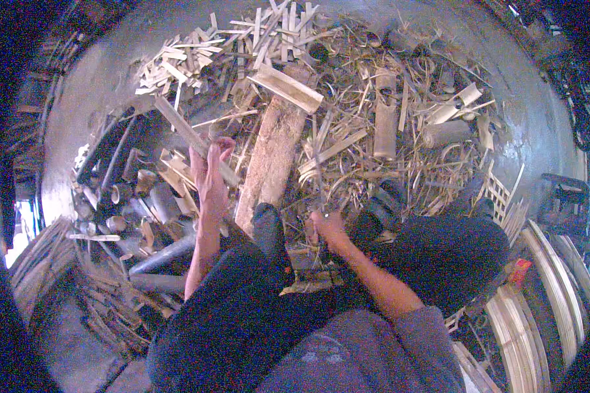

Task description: The person sits on the floor and uses a knife to split a piece of bamboo into thin strips. They repeatedly position the bamboo on a wooden block, strike it with the knife, and separate the resulting strips.

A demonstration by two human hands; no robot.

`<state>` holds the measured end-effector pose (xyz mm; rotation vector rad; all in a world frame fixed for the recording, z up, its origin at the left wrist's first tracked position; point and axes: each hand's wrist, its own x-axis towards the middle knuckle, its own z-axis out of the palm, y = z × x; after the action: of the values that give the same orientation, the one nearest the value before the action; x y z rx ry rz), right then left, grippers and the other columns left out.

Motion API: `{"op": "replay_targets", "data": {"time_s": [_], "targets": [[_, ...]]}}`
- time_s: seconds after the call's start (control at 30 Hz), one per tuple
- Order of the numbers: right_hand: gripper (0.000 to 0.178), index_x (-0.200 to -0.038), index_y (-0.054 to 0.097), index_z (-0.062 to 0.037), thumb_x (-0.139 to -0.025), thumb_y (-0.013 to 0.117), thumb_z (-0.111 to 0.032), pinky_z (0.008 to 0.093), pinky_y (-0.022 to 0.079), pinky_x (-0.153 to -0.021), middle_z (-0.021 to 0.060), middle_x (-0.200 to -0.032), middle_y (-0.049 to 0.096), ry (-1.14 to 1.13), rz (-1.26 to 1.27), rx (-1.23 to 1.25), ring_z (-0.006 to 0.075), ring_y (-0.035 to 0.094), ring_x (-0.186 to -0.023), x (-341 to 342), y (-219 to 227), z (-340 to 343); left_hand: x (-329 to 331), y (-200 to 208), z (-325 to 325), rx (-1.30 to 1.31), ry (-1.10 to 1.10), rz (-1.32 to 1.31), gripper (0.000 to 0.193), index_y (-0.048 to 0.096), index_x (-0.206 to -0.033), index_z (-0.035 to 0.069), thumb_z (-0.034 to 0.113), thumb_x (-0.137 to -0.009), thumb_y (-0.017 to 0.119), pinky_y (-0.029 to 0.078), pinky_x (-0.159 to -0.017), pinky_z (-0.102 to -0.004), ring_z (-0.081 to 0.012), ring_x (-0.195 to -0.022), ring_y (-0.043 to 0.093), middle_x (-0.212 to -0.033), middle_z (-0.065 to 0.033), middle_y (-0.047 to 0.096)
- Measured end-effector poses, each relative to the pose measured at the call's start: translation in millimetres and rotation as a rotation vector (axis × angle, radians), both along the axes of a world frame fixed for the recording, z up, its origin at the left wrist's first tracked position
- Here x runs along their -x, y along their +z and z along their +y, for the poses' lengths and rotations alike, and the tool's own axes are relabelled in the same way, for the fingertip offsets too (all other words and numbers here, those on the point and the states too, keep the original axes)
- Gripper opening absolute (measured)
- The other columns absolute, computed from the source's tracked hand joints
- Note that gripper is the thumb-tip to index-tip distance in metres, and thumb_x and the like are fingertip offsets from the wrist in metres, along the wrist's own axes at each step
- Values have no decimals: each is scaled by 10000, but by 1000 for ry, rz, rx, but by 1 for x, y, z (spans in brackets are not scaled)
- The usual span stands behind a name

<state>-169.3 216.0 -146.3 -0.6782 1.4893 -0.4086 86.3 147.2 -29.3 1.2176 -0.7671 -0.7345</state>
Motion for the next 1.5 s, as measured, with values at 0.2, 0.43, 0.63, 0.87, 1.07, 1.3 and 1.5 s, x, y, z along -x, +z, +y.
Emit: {"op": "replay_targets", "data": {"time_s": [0.2, 0.43, 0.63, 0.87, 1.07, 1.3, 1.5], "targets": [[357, -893, 628, 1, -824, 606, -349, 332, 442, -525, 78, -619, 558, 491, 363, 295, 184, 574, -537, 2, 52, -47, -6, -32, -16, 98, 97, 185, 215, 420, -1134, 15, 86, -938, 471, 515, -736, -305, -184, -774, 614, -858, -120, 617], [543, -1385, 418, -143, -889, 577, -293, 304, 490, -577, 74, -719, 619, 400, 23, 349, 142, 596, -604, -24, 116, -66, 0, -51, -7, -50, 104, -61, 243, 461, -1180, 1, 123, -970, 454, 510, -752, -290, -129, -739, 567, -852, -80, 608], [532, -1423, 354, -98, -930, 537, -185, 239, 467, -534, 9, -766, 597, 394, -170, 493, 68, 547, -599, -45, 153, -67, 23, -50, -4, -38, 62, -104, 376, 439, -1318, 23, 154, -966, 448, 416, -903, -339, -197, -923, 550, -998, -79, 496], [504, -1443, 312, -111, -976, 470, -219, 221, 431, -508, 13, -755, 504, 457, -204, 397, 78, 493, -564, -55, 174, -68, 14, -37, 8, -321, -104, -465, 297, 551, -1198, 40, 44, -901, 557, 450, -599, -261, -128, -762, 551, -1000, -100, 626], [465, -1425, 341, -140, -1009, 351, -348, 245, 397, -407, -1, -645, 477, 296, -306, 257, 85, 472, -471, -66, 175, -61, 22, -32, 15, -221, -113, -486, 339, 524, -1257, 63, 88, -919, 541, 467, -654, -297, -193, -786, 577, -955, -110, 645], [483, -794, 469, -53, -967, 387, -497, 254, 378, -385, 33, -596, 482, 250, -318, 138, 106, 455, -424, -71, 181, -64, 36, -6, 24, -317, -340, -433, 159, 543, -993, 35, 150, -889, 579, 443, -724, -398, -327, -829, 563, -861, -167, 577], [547, -706, 475, -51, -961, 377, -525, 253, 366, -375, 24, -524, 458, 265, -316, 116, 105, 443, -401, -73, 179, -62, 37, -12, 26, -299, -351, -521, 188, 532, -1027, 44, 73, -851, 593, 452, -707, -399, -358, -815, 562, -842, -168, 560]]}}
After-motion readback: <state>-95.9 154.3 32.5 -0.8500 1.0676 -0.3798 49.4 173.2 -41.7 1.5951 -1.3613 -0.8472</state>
